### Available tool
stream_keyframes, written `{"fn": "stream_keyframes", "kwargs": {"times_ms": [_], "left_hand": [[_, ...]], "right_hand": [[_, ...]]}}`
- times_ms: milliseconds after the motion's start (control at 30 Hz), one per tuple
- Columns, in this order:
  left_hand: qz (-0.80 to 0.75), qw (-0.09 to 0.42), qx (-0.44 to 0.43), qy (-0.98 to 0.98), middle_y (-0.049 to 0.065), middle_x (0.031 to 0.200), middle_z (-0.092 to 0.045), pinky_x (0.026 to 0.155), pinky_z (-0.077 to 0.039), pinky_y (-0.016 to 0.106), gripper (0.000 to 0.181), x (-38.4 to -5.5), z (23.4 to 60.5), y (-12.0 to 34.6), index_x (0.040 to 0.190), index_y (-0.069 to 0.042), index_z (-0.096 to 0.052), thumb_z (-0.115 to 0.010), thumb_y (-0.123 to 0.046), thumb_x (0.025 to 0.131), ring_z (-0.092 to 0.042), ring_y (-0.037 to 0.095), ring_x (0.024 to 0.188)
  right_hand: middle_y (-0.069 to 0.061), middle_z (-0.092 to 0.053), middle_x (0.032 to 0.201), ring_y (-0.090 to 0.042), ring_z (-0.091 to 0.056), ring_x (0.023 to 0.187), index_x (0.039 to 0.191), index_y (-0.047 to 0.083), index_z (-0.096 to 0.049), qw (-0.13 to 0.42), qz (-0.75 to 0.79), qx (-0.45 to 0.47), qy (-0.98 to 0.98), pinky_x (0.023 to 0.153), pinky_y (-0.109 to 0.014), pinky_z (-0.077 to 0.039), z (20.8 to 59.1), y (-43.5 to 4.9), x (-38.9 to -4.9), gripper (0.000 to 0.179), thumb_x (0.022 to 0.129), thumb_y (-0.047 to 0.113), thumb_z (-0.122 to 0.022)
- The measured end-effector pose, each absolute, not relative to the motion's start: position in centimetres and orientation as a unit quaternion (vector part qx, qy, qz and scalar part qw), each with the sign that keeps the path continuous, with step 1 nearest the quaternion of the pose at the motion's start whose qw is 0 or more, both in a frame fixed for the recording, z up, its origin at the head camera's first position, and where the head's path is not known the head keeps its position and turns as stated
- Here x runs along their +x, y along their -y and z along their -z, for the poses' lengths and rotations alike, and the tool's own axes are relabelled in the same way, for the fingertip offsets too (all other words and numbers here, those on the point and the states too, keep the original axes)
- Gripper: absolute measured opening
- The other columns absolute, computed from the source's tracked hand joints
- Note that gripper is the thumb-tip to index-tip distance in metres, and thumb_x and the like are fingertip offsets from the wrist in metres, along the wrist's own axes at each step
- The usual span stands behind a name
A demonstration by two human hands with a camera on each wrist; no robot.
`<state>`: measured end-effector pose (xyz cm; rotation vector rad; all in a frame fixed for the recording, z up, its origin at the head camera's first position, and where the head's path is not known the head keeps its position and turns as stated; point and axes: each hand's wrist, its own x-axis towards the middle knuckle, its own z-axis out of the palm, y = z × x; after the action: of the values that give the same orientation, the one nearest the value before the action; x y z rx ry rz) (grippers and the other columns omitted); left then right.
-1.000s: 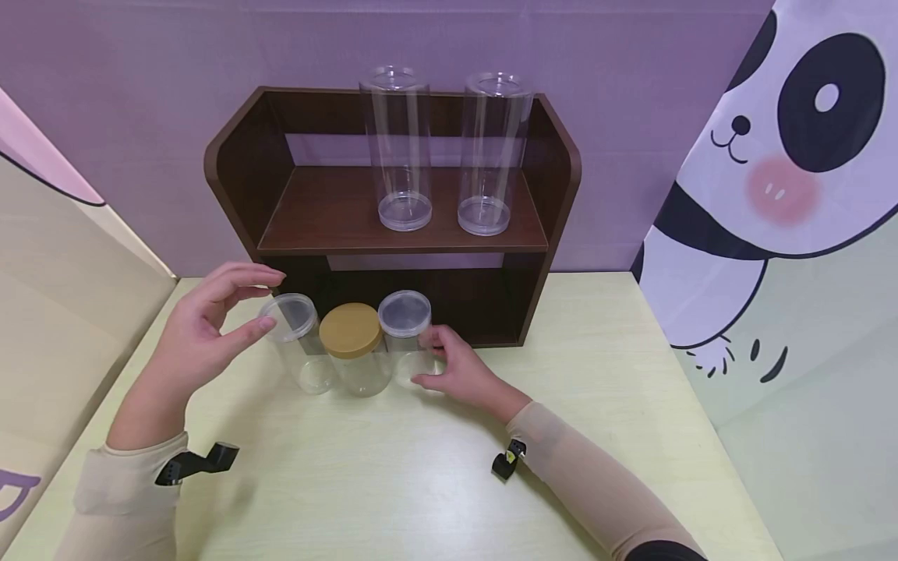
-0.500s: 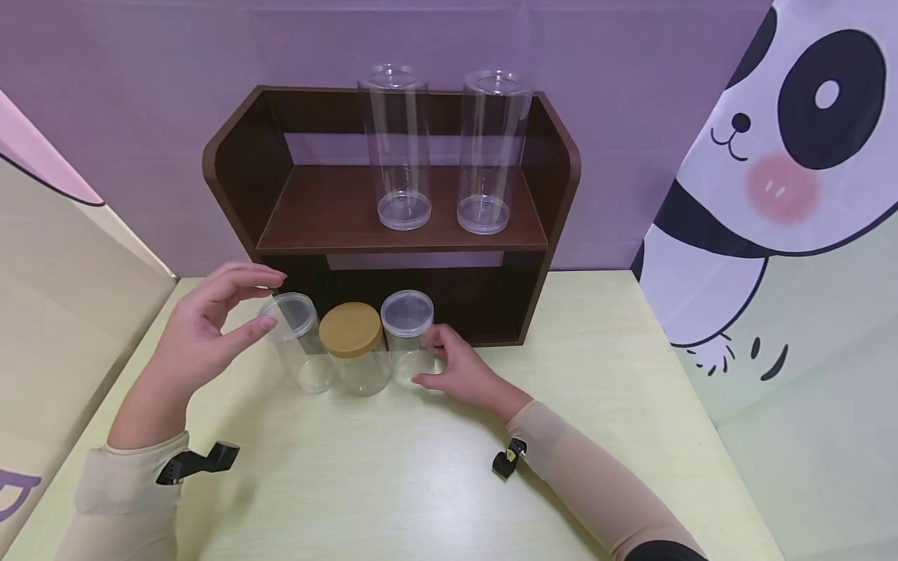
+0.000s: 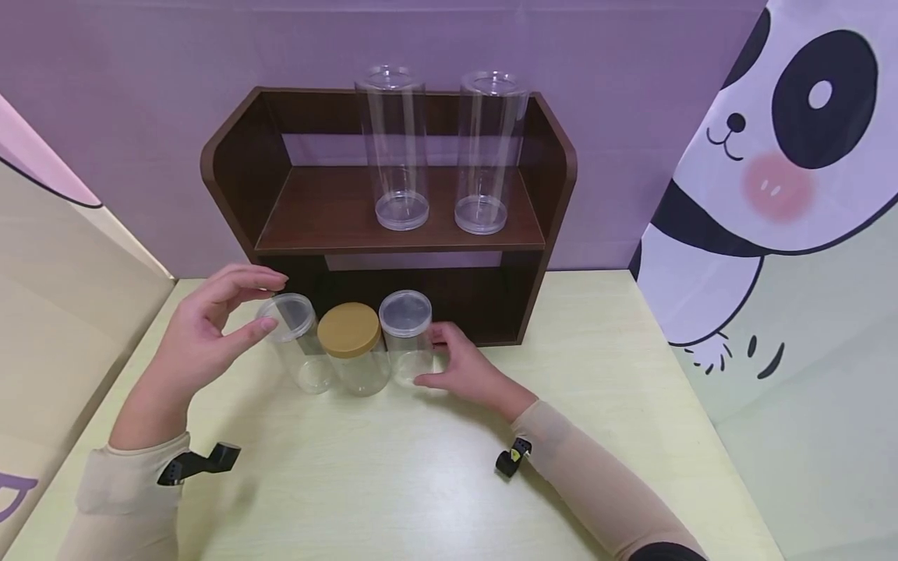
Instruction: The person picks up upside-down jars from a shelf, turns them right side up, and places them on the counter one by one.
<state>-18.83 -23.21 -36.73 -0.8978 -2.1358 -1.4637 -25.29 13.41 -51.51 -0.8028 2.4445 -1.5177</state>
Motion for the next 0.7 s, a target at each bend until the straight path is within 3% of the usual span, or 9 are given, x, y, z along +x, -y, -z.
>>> {"fn": "stream_keyframes", "kwargs": {"times_ms": [200, 300, 467, 567, 700], "left_hand": [[0.523, 0.195, -0.317, 0.767, 0.011, 0.134, -0.069, 0.113, -0.051, 0.025, 0.052, -18.8, 36.8, 23.2, 0.131, 0.005, -0.072, -0.078, 0.026, 0.084, -0.063, 0.015, 0.127], [0.521, 0.194, -0.314, 0.769, 0.009, 0.134, -0.069, 0.113, -0.051, 0.025, 0.05, -18.8, 36.8, 23.2, 0.131, 0.006, -0.072, -0.078, 0.025, 0.085, -0.063, 0.015, 0.126], [0.518, 0.193, -0.313, 0.772, 0.008, 0.134, -0.069, 0.114, -0.051, 0.025, 0.051, -18.9, 36.8, 23.2, 0.131, 0.004, -0.072, -0.078, 0.025, 0.085, -0.063, 0.015, 0.126], [0.519, 0.194, -0.315, 0.771, 0.01, 0.134, -0.069, 0.113, -0.051, 0.025, 0.051, -19.0, 36.8, 23.1, 0.131, 0.003, -0.073, -0.079, 0.025, 0.085, -0.063, 0.015, 0.126], [0.522, 0.194, -0.317, 0.768, 0.011, 0.133, -0.069, 0.113, -0.051, 0.026, 0.051, -19.0, 36.9, 23.1, 0.131, 0.004, -0.073, -0.079, 0.025, 0.084, -0.064, 0.015, 0.126]], "right_hand": [[-0.019, -0.061, 0.142, -0.037, -0.062, 0.133, 0.145, -0.004, -0.055, 0.021, 0.486, -0.296, -0.822, 0.114, -0.052, -0.055, 49.7, -15.7, -24.8, 0.066, 0.09, 0.003, -0.091], [-0.018, -0.066, 0.134, -0.035, -0.066, 0.125, 0.136, -0.004, -0.063, -0.049, 0.485, -0.292, -0.823, 0.108, -0.049, -0.058, 48.5, -17.2, -24.6, 0.049, 0.093, 0.001, -0.088], [-0.014, -0.071, 0.117, -0.03, -0.071, 0.107, 0.119, -0.002, -0.071, -0.202, 0.481, -0.253, -0.815, 0.097, -0.032, -0.059, 46.5, -19.7, -24.3, 0.027, 0.095, -0.002, -0.085], [-0.016, -0.071, 0.109, -0.026, -0.07, 0.098, 0.113, -0.003, -0.07, -0.284, 0.482, -0.215, -0.801, 0.091, -0.023, -0.058, 45.2, -20.9, -24.3, 0.022, 0.095, -0.006, -0.083], [-0.019, -0.068, 0.109, -0.017, -0.067, 0.097, 0.115, -0.007, -0.066, -0.346, 0.488, -0.153, -0.787, 0.088, -0.019, -0.056, 43.9, -22.0, -24.7, 0.023, 0.097, -0.005, -0.08]]}}
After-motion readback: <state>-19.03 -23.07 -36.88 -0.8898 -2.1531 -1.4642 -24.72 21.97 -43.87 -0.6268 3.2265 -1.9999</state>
